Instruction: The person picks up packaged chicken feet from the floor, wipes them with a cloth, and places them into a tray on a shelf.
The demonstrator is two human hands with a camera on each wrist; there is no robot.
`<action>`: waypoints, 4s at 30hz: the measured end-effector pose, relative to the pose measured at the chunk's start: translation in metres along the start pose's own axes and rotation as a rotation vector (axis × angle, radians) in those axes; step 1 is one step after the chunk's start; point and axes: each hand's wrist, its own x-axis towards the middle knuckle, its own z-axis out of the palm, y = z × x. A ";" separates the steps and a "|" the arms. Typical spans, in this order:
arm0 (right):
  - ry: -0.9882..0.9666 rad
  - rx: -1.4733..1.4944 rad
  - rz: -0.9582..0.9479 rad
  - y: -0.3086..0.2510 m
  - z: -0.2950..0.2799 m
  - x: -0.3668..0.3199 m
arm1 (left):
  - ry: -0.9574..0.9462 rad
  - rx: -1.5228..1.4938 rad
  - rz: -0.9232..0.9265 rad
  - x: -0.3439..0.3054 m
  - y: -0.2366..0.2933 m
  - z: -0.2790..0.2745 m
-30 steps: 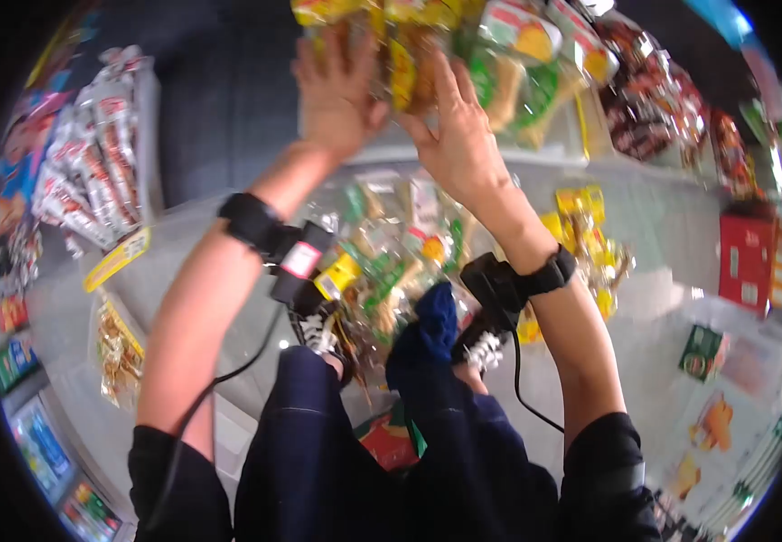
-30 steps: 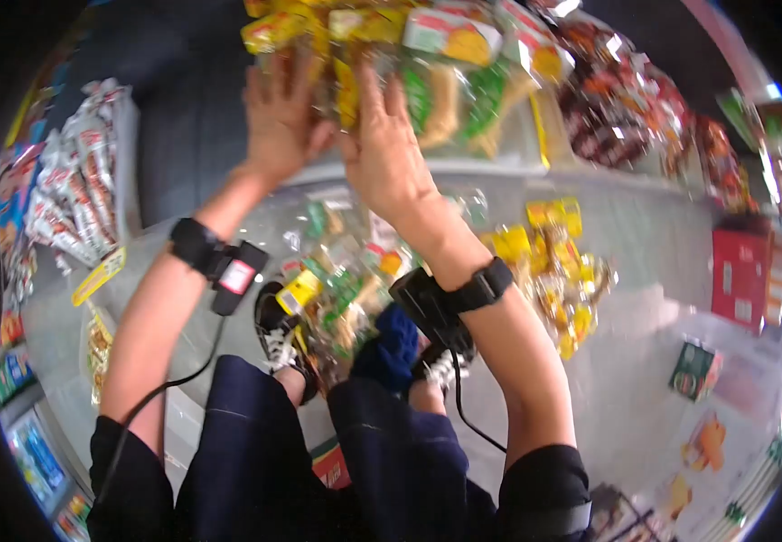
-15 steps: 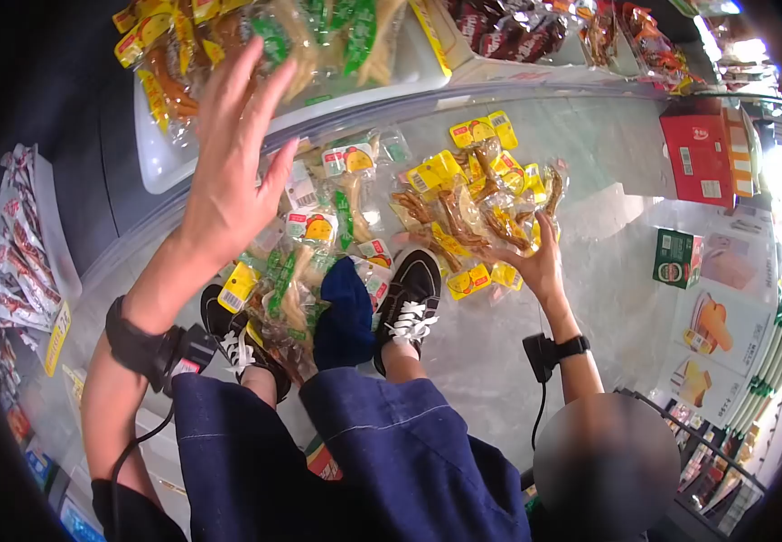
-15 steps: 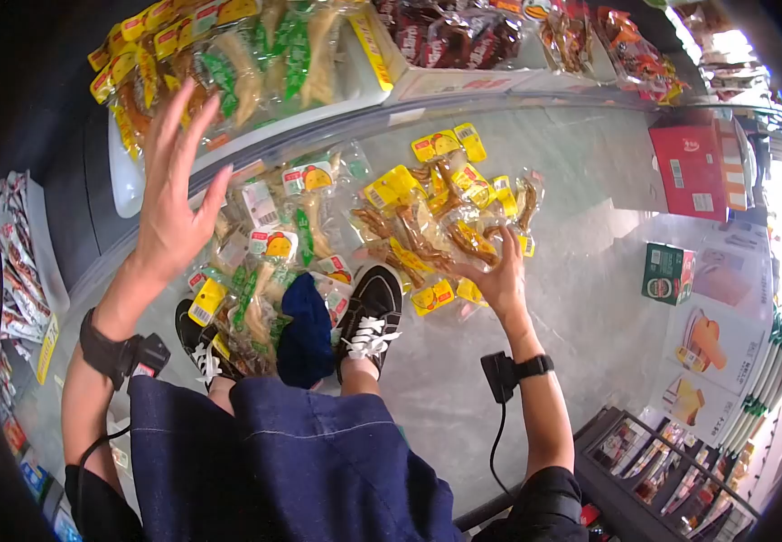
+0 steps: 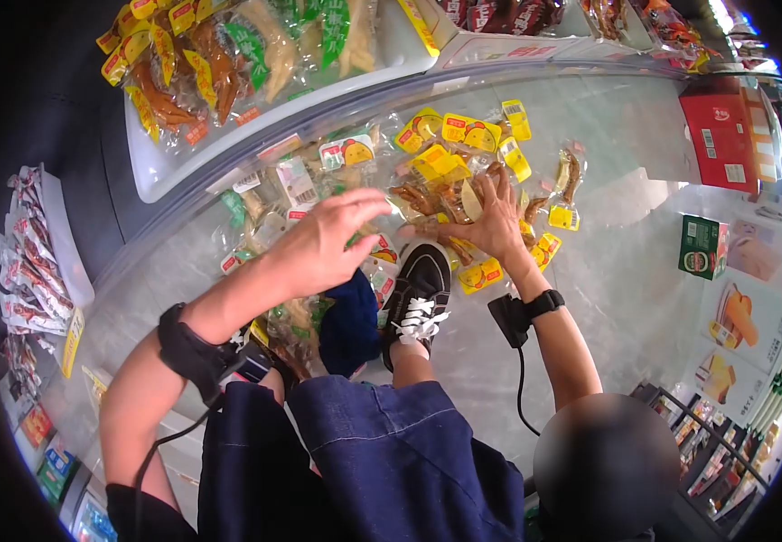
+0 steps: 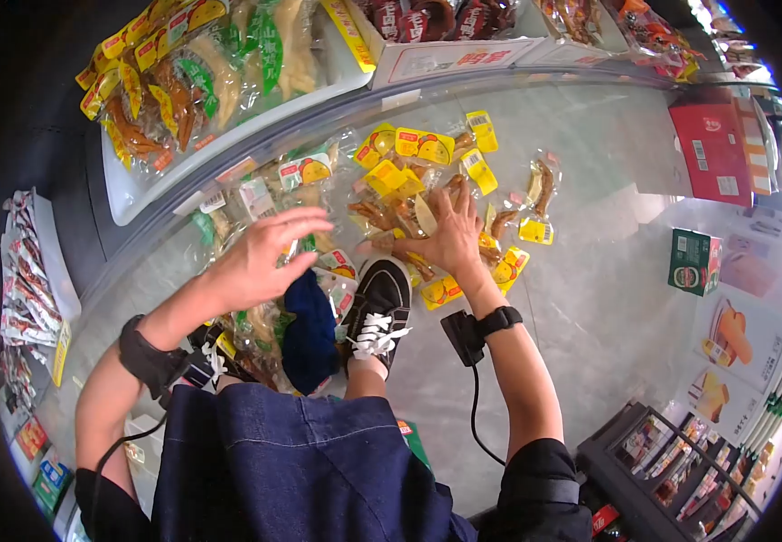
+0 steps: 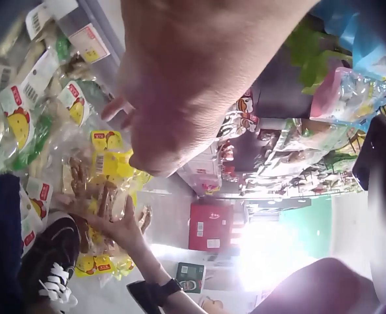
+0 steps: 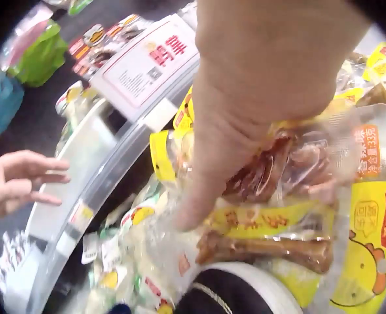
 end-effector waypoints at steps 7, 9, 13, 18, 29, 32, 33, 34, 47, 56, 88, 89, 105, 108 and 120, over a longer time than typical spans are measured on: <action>0.192 -0.090 -0.073 -0.018 0.005 -0.022 | -0.123 -0.462 -0.327 -0.032 -0.018 0.026; 0.060 -0.064 0.023 -0.022 -0.005 -0.020 | -0.096 -0.584 -0.405 -0.036 -0.034 0.033; -0.083 0.047 0.098 -0.014 -0.008 -0.018 | 0.003 -0.925 -0.692 -0.038 -0.044 0.035; -0.179 0.189 0.229 -0.037 -0.037 -0.025 | 0.025 -1.037 -0.808 -0.048 -0.050 0.025; 0.051 -0.183 -0.864 -0.095 -0.050 -0.020 | 0.238 -1.584 -0.383 -0.054 -0.047 0.014; -0.270 0.116 -0.878 -0.084 -0.047 -0.027 | -0.052 -2.223 -0.560 -0.104 -0.136 0.045; -0.236 0.294 -0.717 -0.073 -0.051 -0.027 | 0.147 -1.945 -0.699 -0.086 -0.097 0.025; -0.201 0.468 -0.552 -0.060 -0.056 -0.028 | 0.329 -1.653 -0.814 -0.069 -0.056 0.006; 0.010 0.117 0.516 0.104 -0.002 0.106 | -0.010 -1.148 -0.927 -0.071 -0.074 -0.004; 0.321 0.528 -0.101 0.017 -0.090 0.006 | 0.055 -0.104 -0.515 -0.035 -0.028 -0.037; 0.490 0.509 0.000 -0.028 -0.053 -0.030 | 0.136 -1.779 -0.763 -0.023 -0.035 0.021; 0.387 0.478 -0.114 -0.055 -0.050 -0.036 | 0.151 -1.748 -0.760 -0.024 -0.034 0.020; -0.121 0.718 -0.194 -0.146 -0.018 -0.027 | 0.439 -1.650 -0.629 -0.054 -0.057 -0.010; -0.591 0.915 0.105 -0.133 -0.004 -0.024 | 0.476 -1.689 -0.577 -0.049 -0.059 -0.006; 0.032 1.001 -0.140 -0.081 -0.067 -0.018 | 0.164 -1.302 -0.620 -0.075 -0.071 0.002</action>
